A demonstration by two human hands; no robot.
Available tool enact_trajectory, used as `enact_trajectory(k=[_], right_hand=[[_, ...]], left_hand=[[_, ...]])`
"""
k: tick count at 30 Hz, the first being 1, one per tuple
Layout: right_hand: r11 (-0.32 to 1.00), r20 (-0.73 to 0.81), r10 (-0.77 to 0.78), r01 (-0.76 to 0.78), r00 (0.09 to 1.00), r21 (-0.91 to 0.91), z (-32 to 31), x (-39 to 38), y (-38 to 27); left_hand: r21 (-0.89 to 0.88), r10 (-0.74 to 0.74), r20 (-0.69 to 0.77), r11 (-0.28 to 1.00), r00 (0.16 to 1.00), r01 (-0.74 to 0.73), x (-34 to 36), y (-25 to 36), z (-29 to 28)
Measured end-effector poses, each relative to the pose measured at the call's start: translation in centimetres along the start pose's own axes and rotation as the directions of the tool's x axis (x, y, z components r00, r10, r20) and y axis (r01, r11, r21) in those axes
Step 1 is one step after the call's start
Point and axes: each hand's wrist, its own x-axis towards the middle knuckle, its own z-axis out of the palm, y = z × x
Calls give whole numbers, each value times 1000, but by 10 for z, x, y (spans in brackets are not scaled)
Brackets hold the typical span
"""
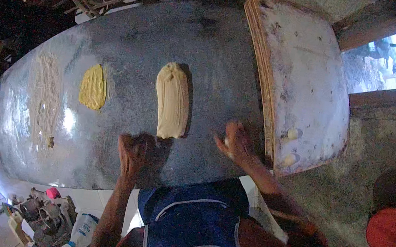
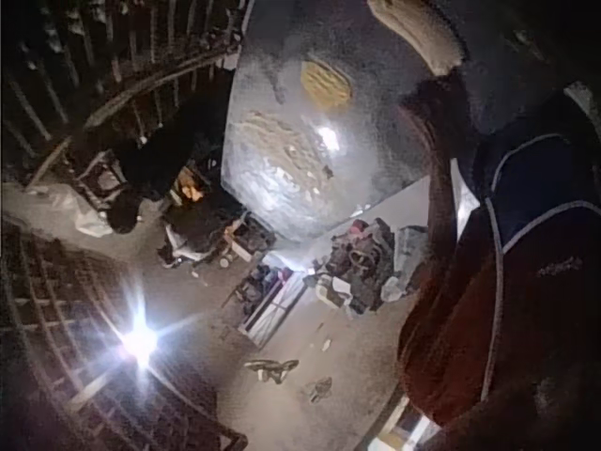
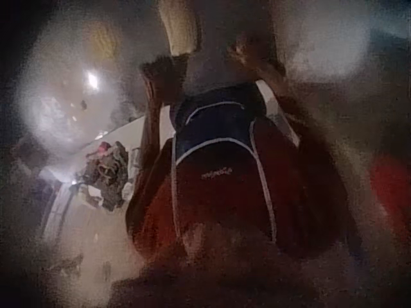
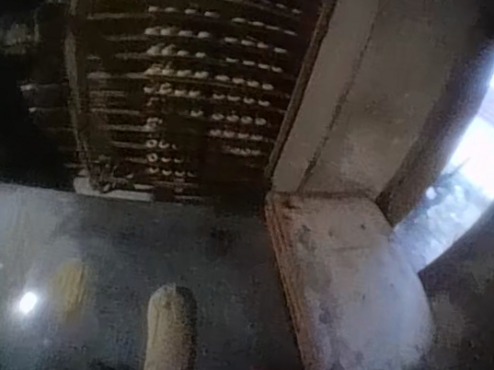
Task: The person shapes dough into small balls by hand and places them on a wooden board. The person works alongside another individual who performs similar actions.
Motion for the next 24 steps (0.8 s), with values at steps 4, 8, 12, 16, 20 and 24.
enact_trajectory(k=[4, 8, 12, 16, 20, 24], right_hand=[[991, -264, -22, 56, 964, 119, 44, 12, -66], [957, -76, -211, 222, 974, 185, 48, -35, 4], [996, -290, -21, 47, 957, 82, 5, 38, -34], [990, -113, -15, 31, 994, 140, 24, -17, -54], [989, 24, 124, -126, 992, 71, -8, 0, 15], [968, -146, 103, -66, 984, 242, 13, 31, -49]], left_hand=[[439, 365, -58, 845, 929, -304, -29, -7, 43], [214, 390, 117, 888, 913, -407, -44, -16, 8], [179, 140, -175, 978, 975, -108, 12, -7, 15], [35, 141, 92, 989, 986, -145, -47, -3, 17], [182, 50, -73, 983, 996, -36, -21, 1, -17], [116, -48, -30, 992, 998, 51, -43, -26, -11]])
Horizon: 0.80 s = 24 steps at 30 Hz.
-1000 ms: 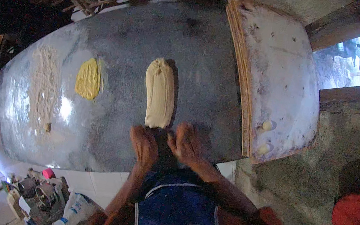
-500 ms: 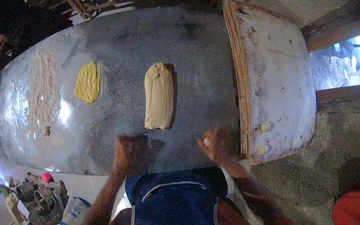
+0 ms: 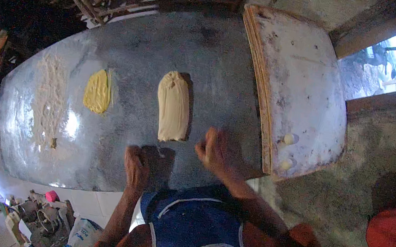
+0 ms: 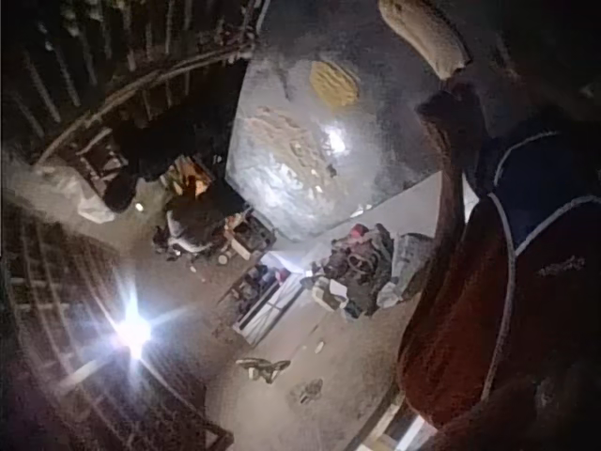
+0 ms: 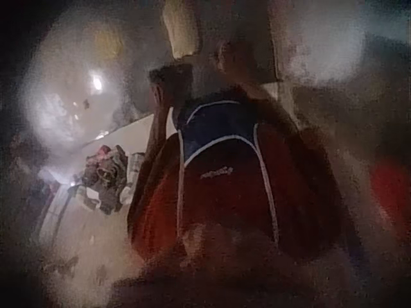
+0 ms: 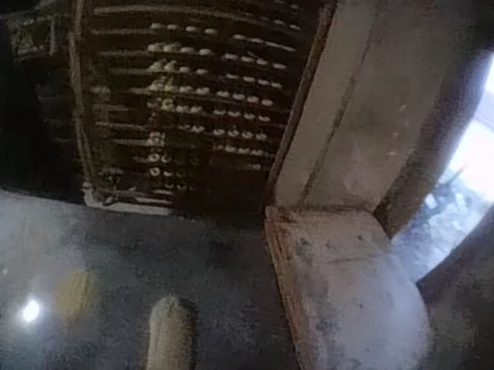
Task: The person shapes dough into small balls by hand and places them on a wooden board. The person works alongside another individual who performs similar actions.
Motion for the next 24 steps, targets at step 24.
enact_trajectory(k=[24], right_hand=[[968, 181, -253, 249, 950, 44, -126, -135, 30]], left_hand=[[-308, 685, 286, 728, 670, -612, 48, 314, 19]])
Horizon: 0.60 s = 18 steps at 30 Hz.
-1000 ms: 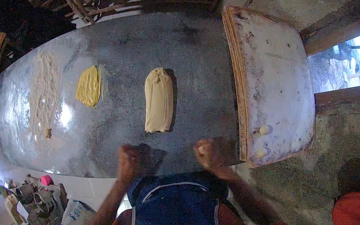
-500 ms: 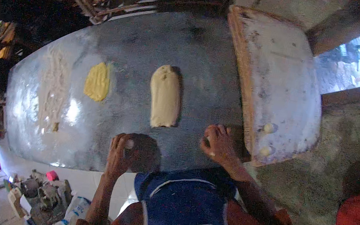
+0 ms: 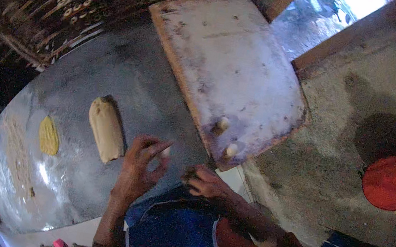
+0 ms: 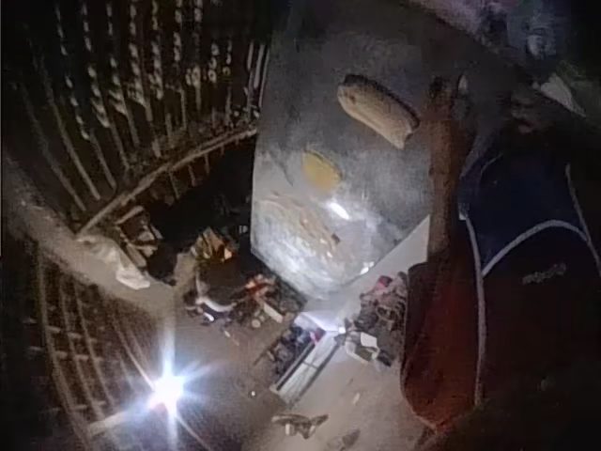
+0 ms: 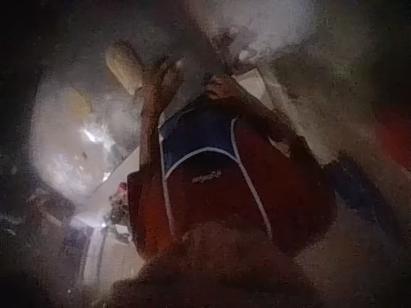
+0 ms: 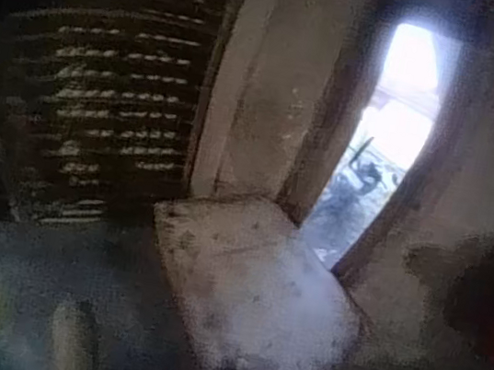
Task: The person shapes dough into small balls by hand and places them on a wooden board. The person works alongside another individual who performs similar actions.
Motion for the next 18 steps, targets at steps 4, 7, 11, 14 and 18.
enact_trajectory(k=[4, 7, 11, 14, 18], right_hand=[[936, -702, 321, -328, 635, 131, -112, -17, -30], [889, -861, 296, -448, 413, 90, -142, -41, -23], [748, -781, 434, -662, 450, 34, -108, -69, 41], [777, -755, 477, -618, 451, 121, -85, -80, 21], [909, -595, 400, -385, 697, 161, -47, -43, -5]], left_hand=[[-251, 385, 3, 894, 923, -372, 112, 65, 75], [-289, 341, 313, 923, 886, -253, 166, 67, 162], [-26, 301, 451, 946, 841, -324, 170, 41, 233], [186, 356, 194, 902, 914, -390, 128, 74, 157], [-97, -263, -16, 961, 965, 260, -23, 18, 107]])
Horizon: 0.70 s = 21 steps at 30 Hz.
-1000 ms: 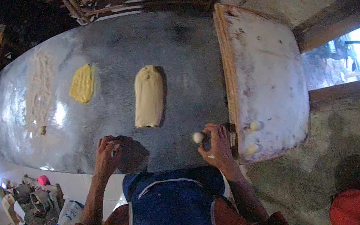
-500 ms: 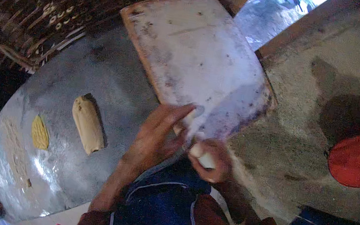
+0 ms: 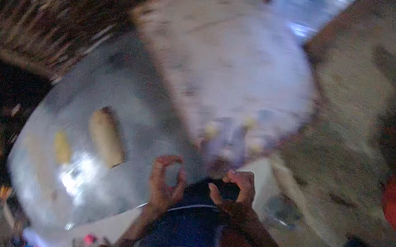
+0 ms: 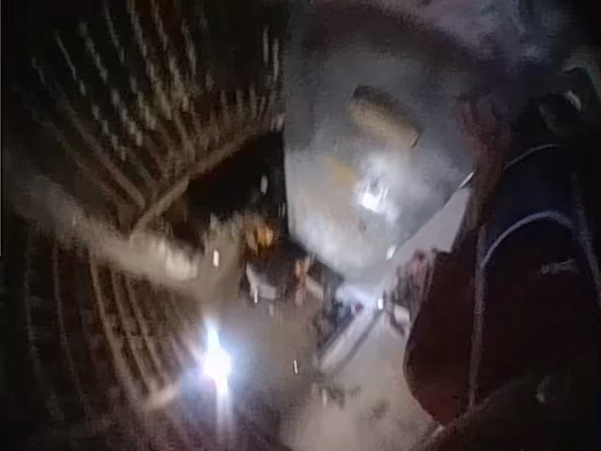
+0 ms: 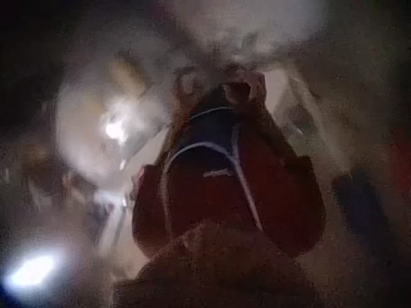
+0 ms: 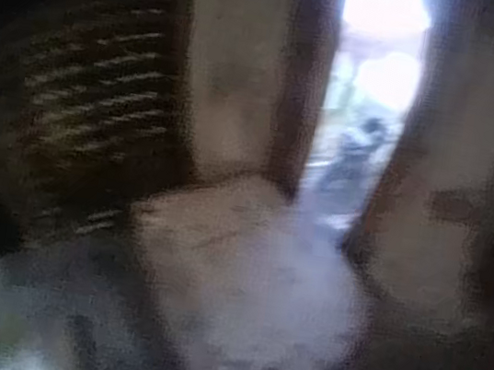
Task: The person shapes dough into small balls by hand and places them on a wooden board. The person works alongside another individual who performs similar actions.
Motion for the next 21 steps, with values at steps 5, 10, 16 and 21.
enact_trajectory(k=[5, 10, 16, 21], right_hand=[[938, 398, -345, 295, 850, 184, 88, 49, -47], [818, 742, -159, -335, 651, 469, 171, 29, -54], [175, 877, 339, -939, 340, 296, 273, 26, -100], [838, 715, 180, -486, 675, 248, 297, 10, -71]], left_hand=[[221, -247, -356, 915, 901, 338, -79, -110, -82], [228, -55, -400, 961, 915, 157, -36, -163, -149], [72, -191, -378, 969, 906, 235, -64, -126, -135], [-595, -753, -55, 552, 656, 584, -98, -95, -155]])
